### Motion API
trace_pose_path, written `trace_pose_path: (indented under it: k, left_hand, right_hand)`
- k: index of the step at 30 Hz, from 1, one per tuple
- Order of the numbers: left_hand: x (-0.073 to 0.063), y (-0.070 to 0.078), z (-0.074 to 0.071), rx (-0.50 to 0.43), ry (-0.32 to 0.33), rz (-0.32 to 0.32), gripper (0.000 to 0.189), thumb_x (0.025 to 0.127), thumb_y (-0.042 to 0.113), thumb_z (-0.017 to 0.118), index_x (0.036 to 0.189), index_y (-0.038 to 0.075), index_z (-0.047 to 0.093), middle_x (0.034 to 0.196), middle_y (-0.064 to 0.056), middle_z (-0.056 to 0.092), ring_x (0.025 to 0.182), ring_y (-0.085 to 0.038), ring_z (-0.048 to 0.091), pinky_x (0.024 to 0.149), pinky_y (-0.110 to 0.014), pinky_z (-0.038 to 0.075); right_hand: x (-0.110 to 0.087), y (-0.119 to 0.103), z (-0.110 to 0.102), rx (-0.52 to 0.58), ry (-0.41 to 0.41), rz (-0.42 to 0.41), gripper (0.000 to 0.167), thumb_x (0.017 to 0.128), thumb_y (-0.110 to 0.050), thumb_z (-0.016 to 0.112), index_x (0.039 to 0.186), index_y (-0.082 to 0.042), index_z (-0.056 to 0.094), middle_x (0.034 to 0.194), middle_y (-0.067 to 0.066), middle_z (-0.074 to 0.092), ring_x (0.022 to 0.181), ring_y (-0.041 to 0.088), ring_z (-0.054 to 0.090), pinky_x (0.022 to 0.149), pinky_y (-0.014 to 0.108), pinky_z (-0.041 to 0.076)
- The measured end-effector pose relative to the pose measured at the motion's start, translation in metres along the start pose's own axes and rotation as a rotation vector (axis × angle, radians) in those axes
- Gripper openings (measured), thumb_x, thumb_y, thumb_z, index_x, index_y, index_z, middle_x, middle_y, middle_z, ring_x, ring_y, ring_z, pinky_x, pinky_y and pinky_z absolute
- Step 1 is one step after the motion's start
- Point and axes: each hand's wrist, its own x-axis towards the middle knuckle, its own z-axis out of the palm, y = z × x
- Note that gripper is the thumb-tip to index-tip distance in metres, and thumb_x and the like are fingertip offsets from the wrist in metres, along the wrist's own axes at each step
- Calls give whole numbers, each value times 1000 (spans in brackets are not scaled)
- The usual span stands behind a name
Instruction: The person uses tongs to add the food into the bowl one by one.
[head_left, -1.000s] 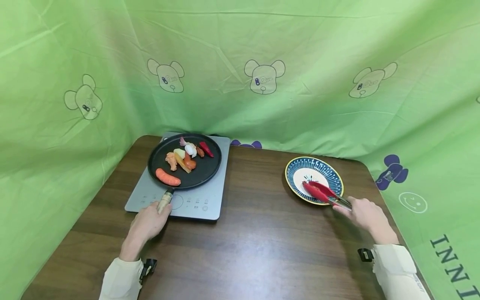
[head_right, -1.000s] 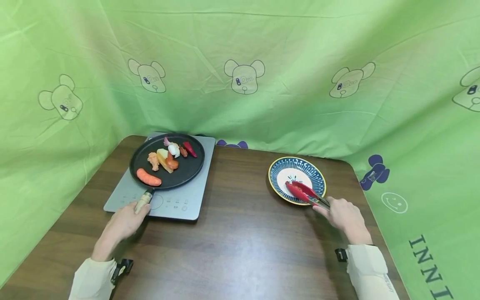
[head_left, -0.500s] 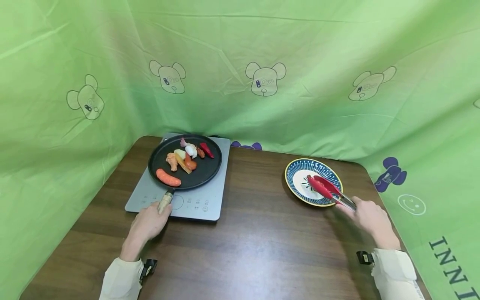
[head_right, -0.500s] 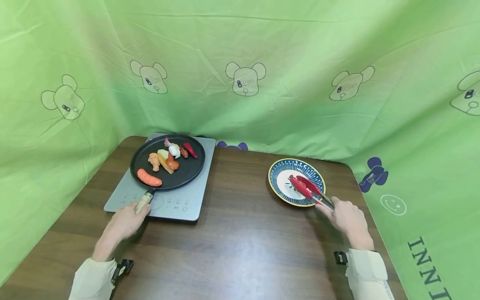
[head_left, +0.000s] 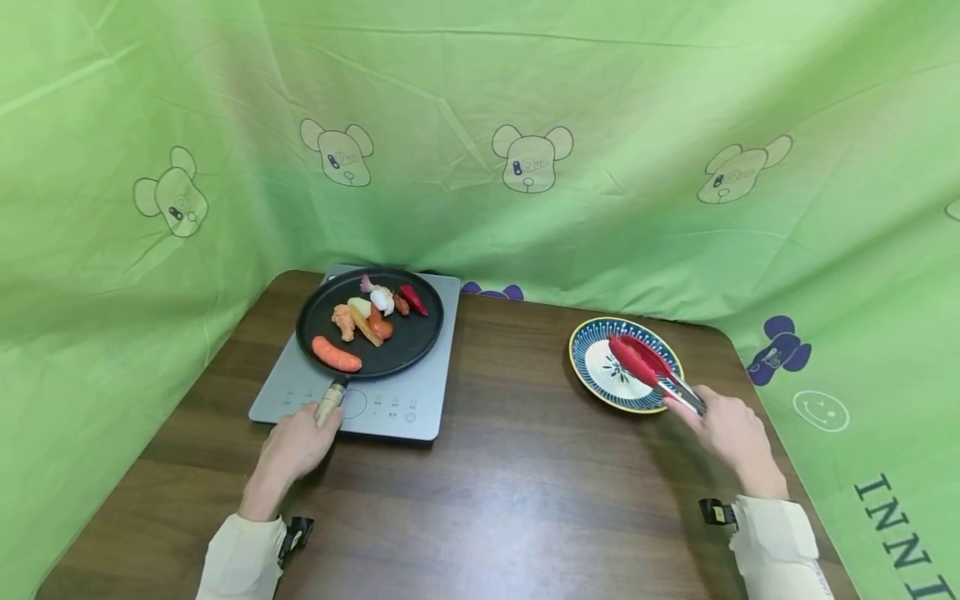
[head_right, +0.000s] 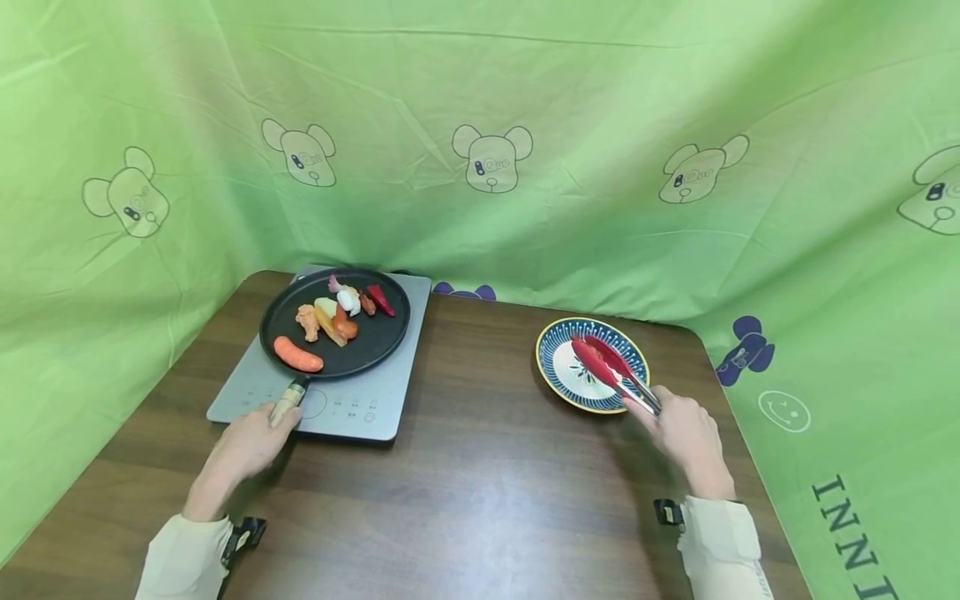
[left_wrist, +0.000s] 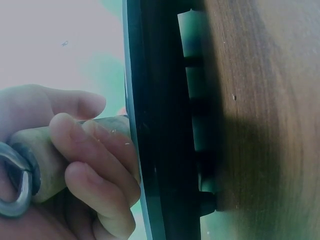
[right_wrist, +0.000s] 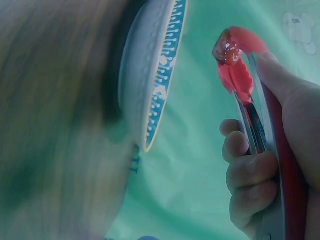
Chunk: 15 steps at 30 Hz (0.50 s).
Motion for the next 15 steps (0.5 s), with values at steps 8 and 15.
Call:
trace_pose_path:
  k: [8,15]
  left_hand:
    - [1,0,1,-5,1,-4,48,97,48,40,99,1,52,68,-8,44,57,-22,44,49,-34,33]
    - [1,0,0,4,0,-6,51,97,49,39,101,0,52,68,-8,44,57,-22,44,49,-34,34]
  right_hand:
    - [9,-13,-1,12,41,-13,50,86,-48,63,96,1,58,76,22,60,62,39,57,52,53,40]
    - [13,-24,-3,22,22,0,58,88,-50,60,107,5,57,87,29,61,70,45,58,58,56,42]
